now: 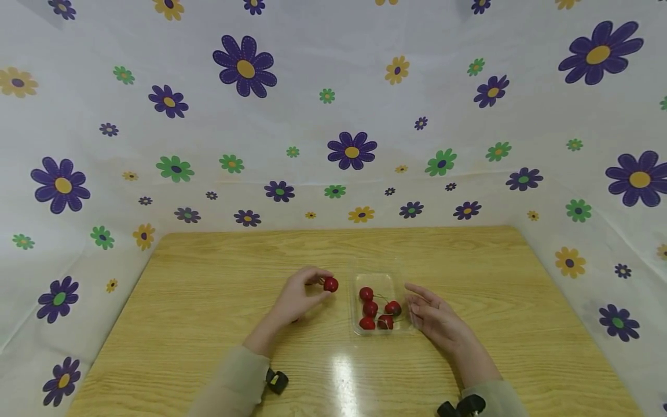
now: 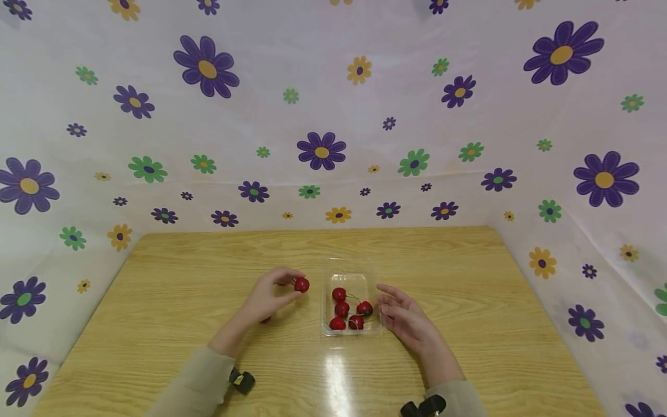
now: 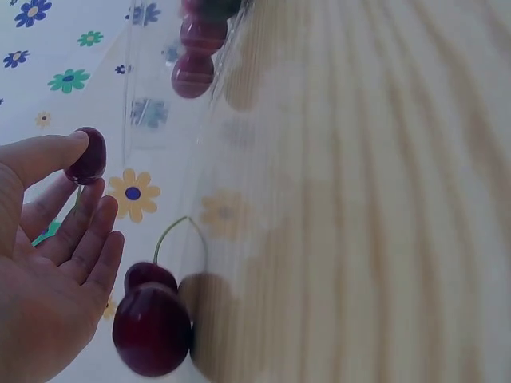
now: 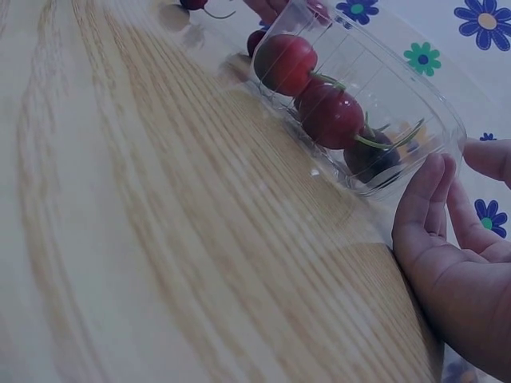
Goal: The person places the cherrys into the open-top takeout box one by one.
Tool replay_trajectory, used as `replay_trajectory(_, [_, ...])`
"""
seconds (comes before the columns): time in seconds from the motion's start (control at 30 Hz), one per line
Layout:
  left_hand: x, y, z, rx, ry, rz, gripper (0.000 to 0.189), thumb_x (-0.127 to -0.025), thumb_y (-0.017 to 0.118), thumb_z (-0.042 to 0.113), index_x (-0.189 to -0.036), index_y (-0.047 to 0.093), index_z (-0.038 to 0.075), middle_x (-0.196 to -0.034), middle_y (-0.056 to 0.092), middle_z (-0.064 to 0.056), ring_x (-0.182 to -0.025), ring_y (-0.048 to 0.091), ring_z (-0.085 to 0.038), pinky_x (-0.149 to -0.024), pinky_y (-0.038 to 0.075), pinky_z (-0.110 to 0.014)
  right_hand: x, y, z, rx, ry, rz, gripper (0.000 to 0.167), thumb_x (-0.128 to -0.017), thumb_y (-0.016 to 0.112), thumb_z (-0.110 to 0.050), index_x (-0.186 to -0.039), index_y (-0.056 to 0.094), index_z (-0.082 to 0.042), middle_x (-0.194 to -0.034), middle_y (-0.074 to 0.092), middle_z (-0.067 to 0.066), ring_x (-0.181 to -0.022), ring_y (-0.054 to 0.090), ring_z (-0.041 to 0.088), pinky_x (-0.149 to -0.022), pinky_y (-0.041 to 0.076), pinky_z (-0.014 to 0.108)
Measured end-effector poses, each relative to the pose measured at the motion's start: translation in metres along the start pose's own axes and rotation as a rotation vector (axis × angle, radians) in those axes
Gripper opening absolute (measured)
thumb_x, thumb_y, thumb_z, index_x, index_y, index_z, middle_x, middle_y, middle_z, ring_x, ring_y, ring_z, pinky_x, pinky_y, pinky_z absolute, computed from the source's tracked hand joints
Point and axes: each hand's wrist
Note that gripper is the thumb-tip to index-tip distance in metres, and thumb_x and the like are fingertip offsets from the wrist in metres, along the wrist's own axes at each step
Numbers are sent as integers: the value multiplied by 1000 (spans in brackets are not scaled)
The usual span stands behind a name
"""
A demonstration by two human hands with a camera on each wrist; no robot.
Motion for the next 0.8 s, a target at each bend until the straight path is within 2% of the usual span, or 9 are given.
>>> replay_trajectory(0.4, [-10, 21, 13, 12, 57, -74, 35, -94, 80, 7, -128, 71, 4, -120, 73, -13, -112, 68, -30, -107, 57, -50, -1, -1, 1, -16, -7, -12, 52, -109, 37, 10, -140, 63, -23, -124, 67, -5, -110, 66, 4, -98, 56, 19])
replay_trajectory(0.57, [-12, 29, 22, 9, 77, -100, 36, -95, 79, 9, -129, 71, 5, -125, 73, -12, -115, 67, -30, -107, 56, -50, -1, -1, 1, -23, -9, -19, 52, -109, 37, 10, -141, 62, -23, -124, 67, -5, -110, 66, 4, -97, 56, 19])
replay_trajectory(0.8, [-16, 37, 30, -5, 96, -106, 35, -95, 79, 9, -129, 72, 7, -125, 73, -10, -113, 67, -28, -106, 56, -50, -1, -1, 1, -39, -14, -39, 53, -109, 35, 11, -141, 62, -22, -126, 68, -4, -111, 67, 5, -99, 56, 19])
Point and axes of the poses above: each hand's wrist, its own x-axis away from the middle knuckle, its own y-axis out of the palm, z = x × y
